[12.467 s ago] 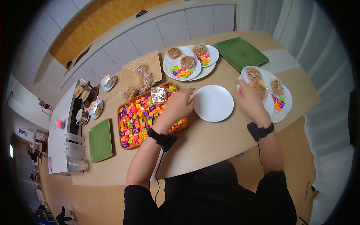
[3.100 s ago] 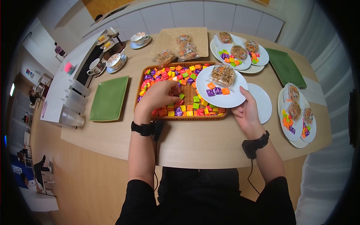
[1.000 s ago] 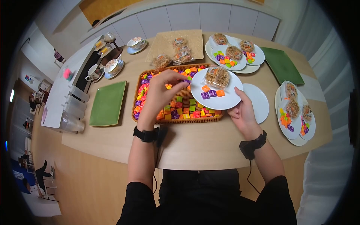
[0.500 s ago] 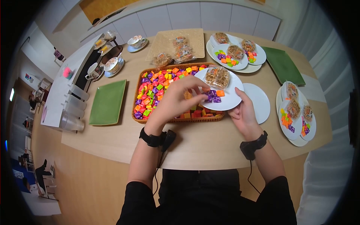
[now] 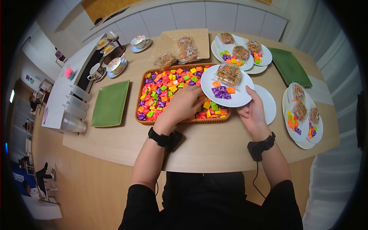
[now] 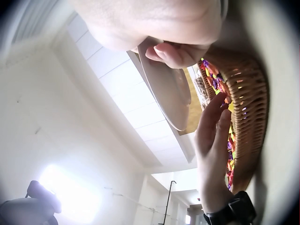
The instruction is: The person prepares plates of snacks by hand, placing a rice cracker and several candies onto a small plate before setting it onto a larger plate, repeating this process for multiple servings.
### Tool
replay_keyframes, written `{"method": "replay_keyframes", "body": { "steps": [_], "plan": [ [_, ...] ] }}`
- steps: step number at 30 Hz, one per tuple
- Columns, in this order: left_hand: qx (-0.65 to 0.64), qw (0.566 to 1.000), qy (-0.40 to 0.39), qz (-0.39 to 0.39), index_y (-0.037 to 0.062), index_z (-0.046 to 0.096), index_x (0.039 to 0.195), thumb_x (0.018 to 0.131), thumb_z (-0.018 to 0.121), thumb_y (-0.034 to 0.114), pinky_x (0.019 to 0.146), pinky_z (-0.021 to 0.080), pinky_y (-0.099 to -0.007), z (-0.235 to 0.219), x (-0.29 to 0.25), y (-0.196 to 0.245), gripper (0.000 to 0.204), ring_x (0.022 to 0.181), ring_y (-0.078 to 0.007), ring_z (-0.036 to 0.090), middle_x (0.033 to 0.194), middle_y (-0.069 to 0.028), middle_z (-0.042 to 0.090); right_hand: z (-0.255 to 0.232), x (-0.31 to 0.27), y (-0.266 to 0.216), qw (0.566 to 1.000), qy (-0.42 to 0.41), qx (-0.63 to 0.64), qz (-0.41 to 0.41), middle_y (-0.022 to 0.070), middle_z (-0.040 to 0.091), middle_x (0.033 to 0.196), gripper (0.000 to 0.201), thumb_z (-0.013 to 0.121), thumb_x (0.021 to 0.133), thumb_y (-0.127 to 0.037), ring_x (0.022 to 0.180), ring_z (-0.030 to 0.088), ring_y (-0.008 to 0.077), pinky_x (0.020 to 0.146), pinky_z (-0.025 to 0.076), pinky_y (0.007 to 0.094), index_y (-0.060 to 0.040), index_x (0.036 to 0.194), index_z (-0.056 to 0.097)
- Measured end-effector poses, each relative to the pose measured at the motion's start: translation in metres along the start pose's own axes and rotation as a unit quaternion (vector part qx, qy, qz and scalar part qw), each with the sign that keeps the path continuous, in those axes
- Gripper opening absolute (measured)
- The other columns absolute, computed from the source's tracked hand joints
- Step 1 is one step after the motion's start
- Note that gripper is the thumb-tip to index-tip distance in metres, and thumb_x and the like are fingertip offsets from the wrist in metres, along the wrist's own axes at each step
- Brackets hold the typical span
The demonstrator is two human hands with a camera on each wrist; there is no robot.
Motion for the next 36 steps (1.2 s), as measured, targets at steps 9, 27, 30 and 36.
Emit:
{"method": "replay_keyframes", "body": {
  "steps": [9,27,30,36],
  "plan": [
    [0.001,1.0,0.016,0.0,-0.0022,0.065,0.118,0.091,0.068,0.007,0.096,0.052,-0.0465,0.008,0.0,-0.011,0.029,0.108,-0.0405,0.063,0.114,-0.0211,0.066,0.002,0.001,0.001,1.0,-0.013,-0.006,0.006,-0.0037,0.06,0.085,0.023,0.063,0.101,-0.033,0.052,0.038,0.0037,0.041,0.027,0.0206,-0.0111,0.107,0.058],
    [-0.157,0.98,0.065,-0.105,0.0016,0.068,0.11,0.087,0.075,0.007,0.078,0.057,-0.0404,-0.001,0.009,0.002,0.025,0.085,-0.0311,0.071,0.095,-0.0159,0.072,0.002,0.0,-0.004,1.0,-0.001,0.017,-0.007,-0.003,0.062,0.085,0.022,0.064,0.1,-0.031,0.05,0.038,0.004,0.04,0.026,0.0205,-0.0104,0.106,0.058],
    [-0.232,0.964,0.045,-0.123,0.0001,0.068,0.112,0.086,0.078,0.006,0.079,0.058,-0.0356,0.007,0.01,0.013,0.029,0.084,-0.0216,0.071,0.097,-0.0128,0.074,0.001,0.002,-0.003,1.0,-0.007,0.011,-0.002,-0.0037,0.061,0.084,0.022,0.063,0.101,-0.032,0.051,0.038,0.0038,0.041,0.027,0.0206,-0.0111,0.106,0.059],
    [-0.1,0.993,0.026,-0.061,0.0019,0.063,0.124,0.085,0.078,0.005,0.083,0.058,-0.0386,0.016,0.009,0.009,0.042,0.093,-0.0265,0.074,0.109,-0.0147,0.073,0.002,0.002,-0.002,1.0,-0.008,0.015,0.002,-0.0038,0.06,0.083,0.022,0.064,0.1,-0.032,0.051,0.038,0.0039,0.041,0.027,0.0204,-0.0113,0.105,0.059]
  ]
}}
Point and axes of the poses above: each hand's wrist, its own x-axis towards the middle knuckle, its own z-axis out of the palm, y = z × x, the point moved 3 cm from there along x, towards the middle knuckle
